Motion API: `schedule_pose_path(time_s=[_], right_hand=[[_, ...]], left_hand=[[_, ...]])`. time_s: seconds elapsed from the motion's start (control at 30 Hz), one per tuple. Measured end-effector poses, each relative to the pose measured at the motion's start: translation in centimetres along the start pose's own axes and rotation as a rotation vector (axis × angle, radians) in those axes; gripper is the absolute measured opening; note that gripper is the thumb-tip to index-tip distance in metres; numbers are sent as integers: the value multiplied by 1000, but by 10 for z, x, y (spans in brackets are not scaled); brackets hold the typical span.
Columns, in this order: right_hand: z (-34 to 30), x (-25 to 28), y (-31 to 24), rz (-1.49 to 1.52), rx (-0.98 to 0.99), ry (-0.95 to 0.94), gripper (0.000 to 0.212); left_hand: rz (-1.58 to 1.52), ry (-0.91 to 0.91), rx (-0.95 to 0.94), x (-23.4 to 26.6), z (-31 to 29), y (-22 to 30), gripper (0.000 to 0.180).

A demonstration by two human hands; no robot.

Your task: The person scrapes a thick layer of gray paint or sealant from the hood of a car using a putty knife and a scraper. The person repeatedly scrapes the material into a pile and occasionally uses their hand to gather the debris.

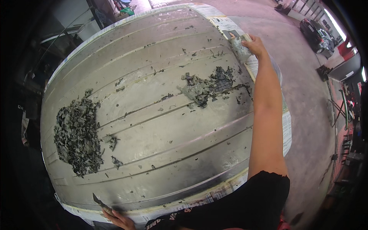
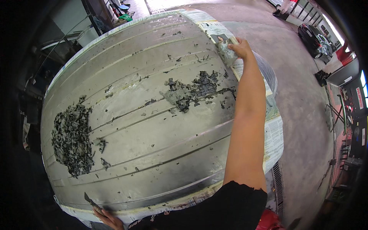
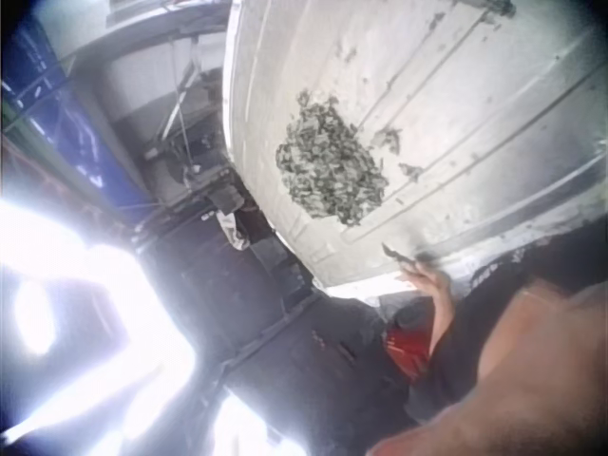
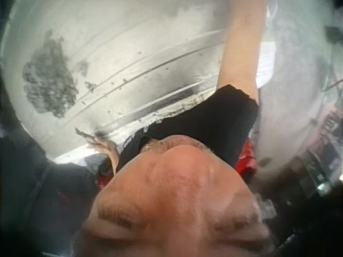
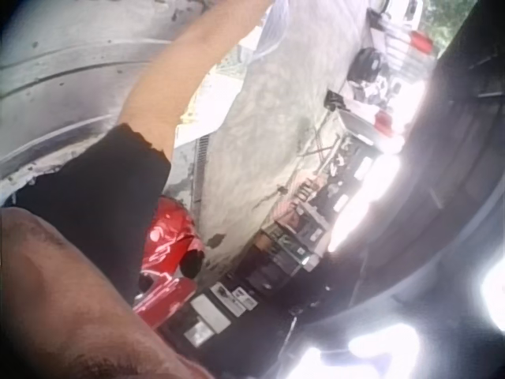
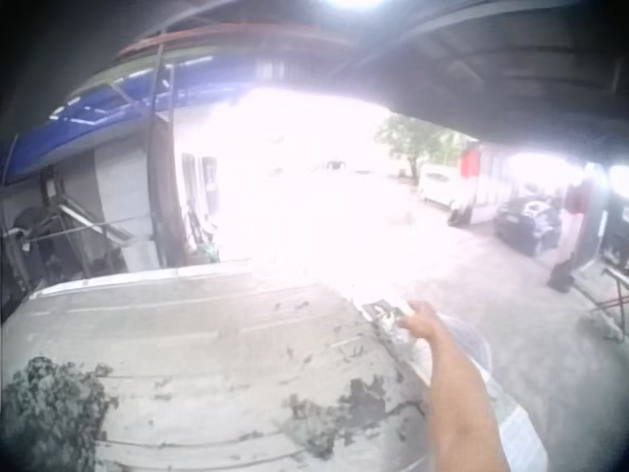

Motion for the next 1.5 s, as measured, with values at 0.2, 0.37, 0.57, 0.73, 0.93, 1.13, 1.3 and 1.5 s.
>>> schedule_pose_path(time_s=[0.2,0.37,0.57,0.73,0.93,1.13,1.3,1.5], right_hand=[[-4,-43,-5,-11,-39,-136,47],[-32,-134,-73,-165,66,-232,47],[11,-54,-33,-234,-61,94,41],[25,-66,-26,-197,-155,23,48],[-9,-209,-93,-402,41,-517,56],[-14,-205,-150,-282,177,-434,51],[-3,-87,-101,-158,-82,-153,37],[-18,-23,-47,-272,-172,195,45]], left_hand=[[20,-30,4,-3,3,-2,87],[37,-13,-4,9,-1,2,86],[-132,243,-252,-6,3,-8,55],[-209,181,-242,-6,9,-2,55],[-126,213,-286,-5,8,-5,55],[-217,206,-304,-6,7,-10,54],[-196,238,-249,-7,-3,-20,55],[-193,194,-266,-10,11,-12,56]])
Point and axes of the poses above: each hand's wrist, its own z-axis towards the middle knuckle, its own x-axis out of the back of the hand, y = z × x, the point moved 5 cm from there along z, towards the middle knuckle, and after that the axes turned 9 degrees about z, right-handed, at the moved point
